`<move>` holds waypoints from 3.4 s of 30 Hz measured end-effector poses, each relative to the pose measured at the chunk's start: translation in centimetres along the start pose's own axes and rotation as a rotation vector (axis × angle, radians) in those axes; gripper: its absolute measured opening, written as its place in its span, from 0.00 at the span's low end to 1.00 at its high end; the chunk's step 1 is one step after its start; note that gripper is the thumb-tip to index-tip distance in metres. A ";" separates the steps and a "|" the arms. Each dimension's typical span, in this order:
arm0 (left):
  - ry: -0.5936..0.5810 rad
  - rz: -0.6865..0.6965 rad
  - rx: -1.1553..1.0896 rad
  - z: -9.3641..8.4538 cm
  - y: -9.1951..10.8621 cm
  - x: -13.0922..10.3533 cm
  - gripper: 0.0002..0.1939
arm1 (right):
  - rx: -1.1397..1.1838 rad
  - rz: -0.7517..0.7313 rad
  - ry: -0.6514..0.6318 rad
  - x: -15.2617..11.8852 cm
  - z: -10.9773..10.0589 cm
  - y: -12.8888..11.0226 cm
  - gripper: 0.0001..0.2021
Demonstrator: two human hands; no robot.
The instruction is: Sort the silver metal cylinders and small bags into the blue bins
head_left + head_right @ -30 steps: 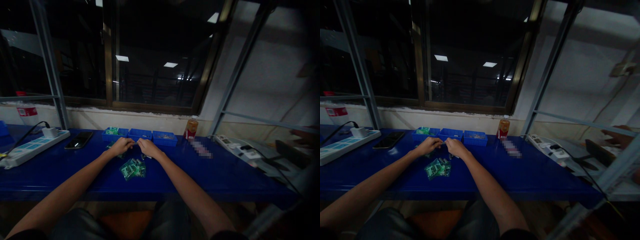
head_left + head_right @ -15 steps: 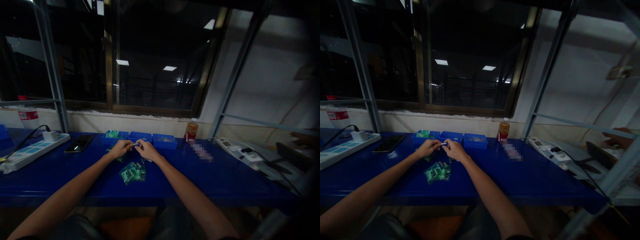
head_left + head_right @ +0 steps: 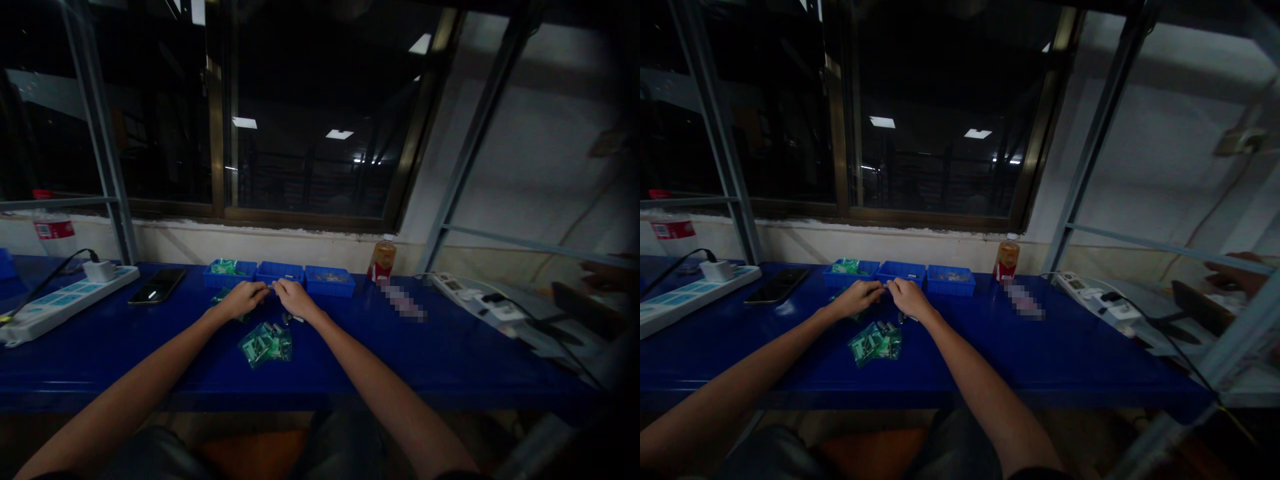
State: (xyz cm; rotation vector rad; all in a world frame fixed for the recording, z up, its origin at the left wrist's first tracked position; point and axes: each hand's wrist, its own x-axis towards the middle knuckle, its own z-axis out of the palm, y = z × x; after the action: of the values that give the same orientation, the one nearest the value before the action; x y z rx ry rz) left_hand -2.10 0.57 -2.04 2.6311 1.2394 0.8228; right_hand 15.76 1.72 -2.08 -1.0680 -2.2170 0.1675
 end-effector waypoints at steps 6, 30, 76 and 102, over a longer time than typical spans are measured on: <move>-0.111 -0.028 -0.041 0.7 -0.8 0.0 0.15 | -0.206 0.227 0.195 0.2 -1.2 2.3 0.15; -0.190 0.197 0.058 1.3 0.8 -0.2 0.08 | -0.340 0.304 0.121 -0.3 -2.1 4.0 0.13; 0.176 -0.108 0.079 1.3 1.2 0.6 0.16 | -0.391 0.219 -0.064 -0.7 2.0 -1.0 0.23; 0.004 -0.211 0.069 2.2 -0.1 0.7 0.19 | -0.353 0.051 -0.170 -1.2 0.4 -1.8 0.14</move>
State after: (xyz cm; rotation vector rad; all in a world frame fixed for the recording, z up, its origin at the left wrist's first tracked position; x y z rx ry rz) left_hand -0.65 1.48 -3.67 2.4920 1.5401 0.7630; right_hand 14.85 -0.30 -2.30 -1.3415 -2.4320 -0.1214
